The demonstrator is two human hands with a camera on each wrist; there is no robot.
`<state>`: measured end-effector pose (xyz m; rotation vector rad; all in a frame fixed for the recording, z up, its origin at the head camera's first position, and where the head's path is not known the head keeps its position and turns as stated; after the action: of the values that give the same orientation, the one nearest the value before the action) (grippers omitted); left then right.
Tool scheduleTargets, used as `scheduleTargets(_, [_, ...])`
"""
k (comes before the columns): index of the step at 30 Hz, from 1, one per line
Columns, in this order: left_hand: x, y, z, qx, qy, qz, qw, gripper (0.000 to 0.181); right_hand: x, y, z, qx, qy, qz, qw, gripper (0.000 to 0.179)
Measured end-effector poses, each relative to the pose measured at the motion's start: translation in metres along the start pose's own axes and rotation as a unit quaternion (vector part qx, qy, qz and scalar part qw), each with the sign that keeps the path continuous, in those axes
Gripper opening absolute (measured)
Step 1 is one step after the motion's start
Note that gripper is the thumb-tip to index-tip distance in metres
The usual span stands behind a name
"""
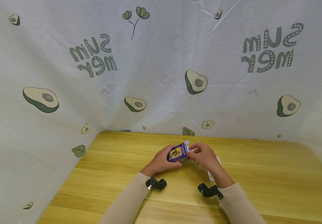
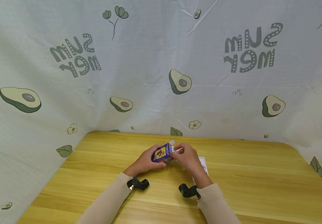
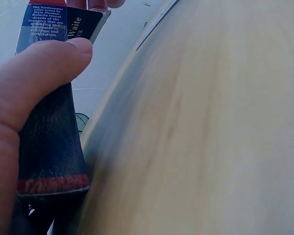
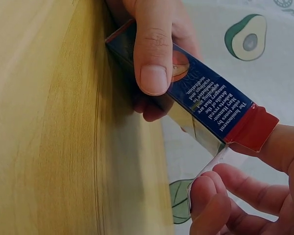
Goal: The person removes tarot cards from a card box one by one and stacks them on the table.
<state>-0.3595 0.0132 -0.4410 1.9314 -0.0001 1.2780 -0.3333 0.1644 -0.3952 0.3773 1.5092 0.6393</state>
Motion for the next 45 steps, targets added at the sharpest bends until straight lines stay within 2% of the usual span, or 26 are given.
scheduleTargets(14, [0.001, -0.001, -0.001, -0.003, 0.0, 0.002, 1.0, 0.07, 0.007, 0.005, 0.001, -0.01, -0.024, -0.007, 0.9996, 0.03])
scheduleTargets(23, [0.001, -0.001, 0.001, -0.005, 0.002, 0.011, 0.9999, 0.069, 0.009, 0.011, 0.002, -0.018, -0.02, -0.015, 0.9995, 0.031])
scheduleTargets(32, [-0.002, -0.001, 0.001, -0.003, 0.008, 0.003, 1.0, 0.07, 0.01, 0.02, 0.005, -0.016, -0.025, 0.002, 0.9996, 0.035])
scheduleTargets(39, [0.0, -0.001, 0.002, -0.002, 0.011, 0.005, 0.9999, 0.07, 0.014, 0.027, 0.006, -0.018, -0.035, -0.022, 0.999, 0.037])
scheduleTargets(45, [-0.001, -0.001, 0.001, -0.001, 0.011, 0.005, 0.9999, 0.071, 0.014, 0.033, 0.006, -0.016, -0.027, -0.04, 0.9987, 0.039])
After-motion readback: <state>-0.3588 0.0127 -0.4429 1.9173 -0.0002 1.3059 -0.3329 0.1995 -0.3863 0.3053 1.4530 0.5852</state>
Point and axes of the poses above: each hand's wrist, its own z-axis away from the middle knuckle, its own y-axis out of the back of the hand, x = y × z, the point moved 10 cm from there along -z, towards the middle knuckle, and after that the axes turned 8 degrees about -x, right-handed, at the moved point
